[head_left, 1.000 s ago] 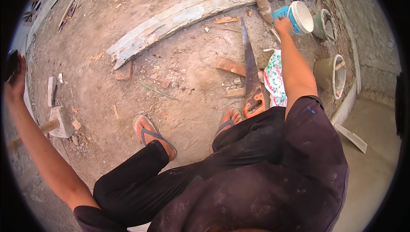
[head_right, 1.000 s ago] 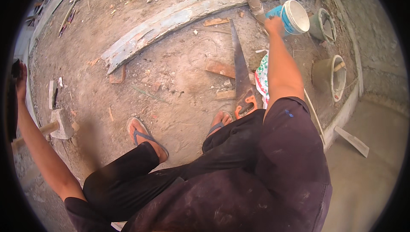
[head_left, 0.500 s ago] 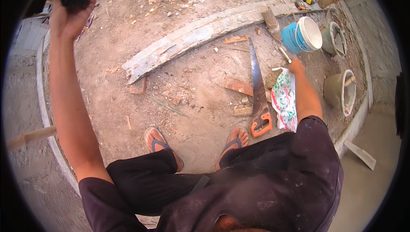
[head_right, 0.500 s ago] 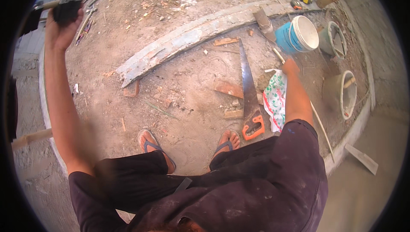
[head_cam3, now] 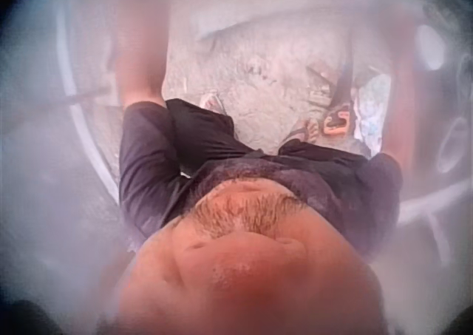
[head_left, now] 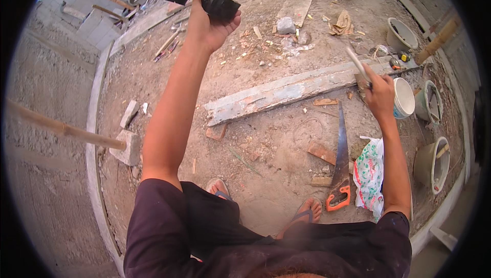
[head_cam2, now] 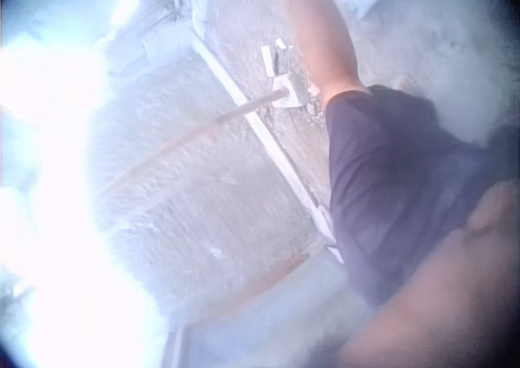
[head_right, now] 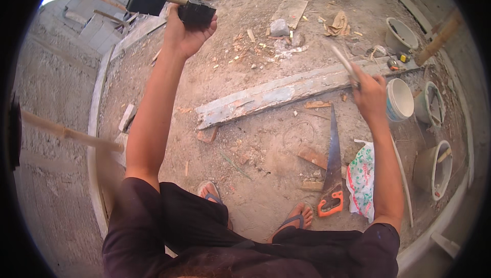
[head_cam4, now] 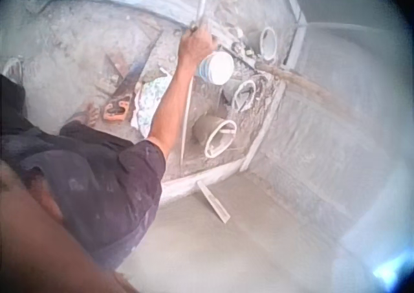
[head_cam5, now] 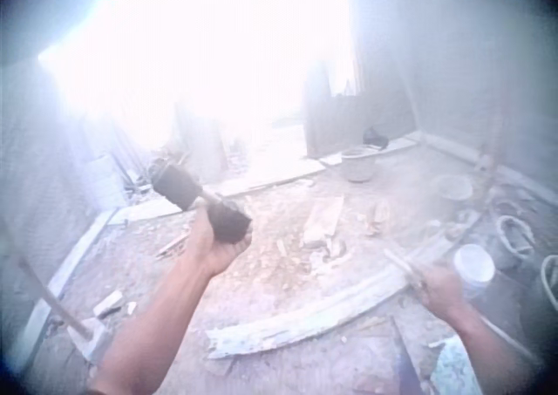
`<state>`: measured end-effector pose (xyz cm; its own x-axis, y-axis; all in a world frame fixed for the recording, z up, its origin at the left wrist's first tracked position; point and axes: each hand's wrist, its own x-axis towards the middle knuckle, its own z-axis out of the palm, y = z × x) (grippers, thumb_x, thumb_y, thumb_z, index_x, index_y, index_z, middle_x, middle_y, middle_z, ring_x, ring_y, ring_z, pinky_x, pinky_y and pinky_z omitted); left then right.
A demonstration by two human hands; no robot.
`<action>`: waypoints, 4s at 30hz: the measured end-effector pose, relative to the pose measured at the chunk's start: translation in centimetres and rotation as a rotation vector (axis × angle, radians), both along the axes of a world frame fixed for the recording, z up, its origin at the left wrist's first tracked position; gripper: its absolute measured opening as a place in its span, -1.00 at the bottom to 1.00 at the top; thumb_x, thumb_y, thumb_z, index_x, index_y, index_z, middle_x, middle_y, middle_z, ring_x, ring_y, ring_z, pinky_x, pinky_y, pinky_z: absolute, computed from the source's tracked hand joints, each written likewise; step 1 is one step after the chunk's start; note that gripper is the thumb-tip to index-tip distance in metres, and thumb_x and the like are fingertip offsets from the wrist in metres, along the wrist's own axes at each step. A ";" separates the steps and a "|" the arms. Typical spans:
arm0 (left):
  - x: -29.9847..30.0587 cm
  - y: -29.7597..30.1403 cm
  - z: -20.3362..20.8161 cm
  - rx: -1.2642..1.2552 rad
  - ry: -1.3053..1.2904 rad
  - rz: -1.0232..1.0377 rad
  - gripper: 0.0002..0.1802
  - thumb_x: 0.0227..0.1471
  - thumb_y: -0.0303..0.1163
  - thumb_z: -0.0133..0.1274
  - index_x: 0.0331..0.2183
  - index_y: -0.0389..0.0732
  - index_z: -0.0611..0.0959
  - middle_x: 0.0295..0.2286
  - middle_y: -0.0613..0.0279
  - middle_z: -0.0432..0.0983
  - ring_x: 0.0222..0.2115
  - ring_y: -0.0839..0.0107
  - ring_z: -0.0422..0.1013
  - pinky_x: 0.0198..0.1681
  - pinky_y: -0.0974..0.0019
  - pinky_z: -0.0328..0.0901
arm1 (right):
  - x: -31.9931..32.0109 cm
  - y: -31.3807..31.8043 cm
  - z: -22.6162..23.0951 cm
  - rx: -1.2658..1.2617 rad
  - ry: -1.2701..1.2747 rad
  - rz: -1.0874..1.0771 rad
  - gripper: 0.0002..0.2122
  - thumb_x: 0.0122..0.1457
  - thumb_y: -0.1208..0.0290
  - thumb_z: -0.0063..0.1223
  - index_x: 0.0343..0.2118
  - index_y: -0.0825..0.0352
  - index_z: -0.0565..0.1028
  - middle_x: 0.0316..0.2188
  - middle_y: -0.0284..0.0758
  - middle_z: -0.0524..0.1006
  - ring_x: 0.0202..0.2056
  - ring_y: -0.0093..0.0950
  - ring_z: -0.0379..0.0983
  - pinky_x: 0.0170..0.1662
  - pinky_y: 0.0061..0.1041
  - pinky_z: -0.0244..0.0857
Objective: The person prepares an electrical junction box by using a lighter to soften and seal a small component, handles a length of pipe, and applies black tape to another junction box while working on the floor of a construction site.
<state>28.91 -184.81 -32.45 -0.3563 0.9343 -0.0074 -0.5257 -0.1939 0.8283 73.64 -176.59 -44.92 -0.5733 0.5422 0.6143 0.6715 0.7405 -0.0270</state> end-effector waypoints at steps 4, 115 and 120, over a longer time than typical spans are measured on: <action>1.9 -0.2 1.6 0.121 -0.068 -0.066 -0.31 0.27 0.22 -0.32 -0.21 -0.27 0.52 -0.32 -0.04 0.52 -0.31 0.11 0.45 -0.22 0.03 0.41 | -8.8 -6.7 9.5 -0.151 0.149 0.129 -0.44 0.10 0.46 0.18 0.22 0.05 0.41 -0.45 -0.29 0.55 -0.55 -0.32 0.47 -0.45 -0.30 0.38; 6.5 -9.1 9.5 0.591 0.559 0.293 -0.37 -0.03 0.18 0.29 -0.51 -0.22 0.47 -0.65 0.27 0.49 -0.72 0.61 0.43 -0.74 0.57 0.27 | -12.0 -9.4 20.6 -0.710 0.351 0.441 -0.83 0.16 0.39 0.21 -0.27 0.37 0.62 -0.58 -0.52 0.50 -0.52 -0.73 0.28 -0.43 -0.63 0.16; 6.4 -9.2 9.4 0.549 0.542 0.253 -0.38 -0.01 0.20 0.27 -0.53 -0.20 0.47 -0.69 0.28 0.47 -0.75 0.63 0.39 -0.75 0.58 0.24 | -11.9 -9.8 21.4 -0.724 0.227 0.501 -0.82 0.17 0.40 0.18 -0.24 0.37 0.63 -0.54 -0.50 0.53 -0.52 -0.73 0.28 -0.44 -0.64 0.15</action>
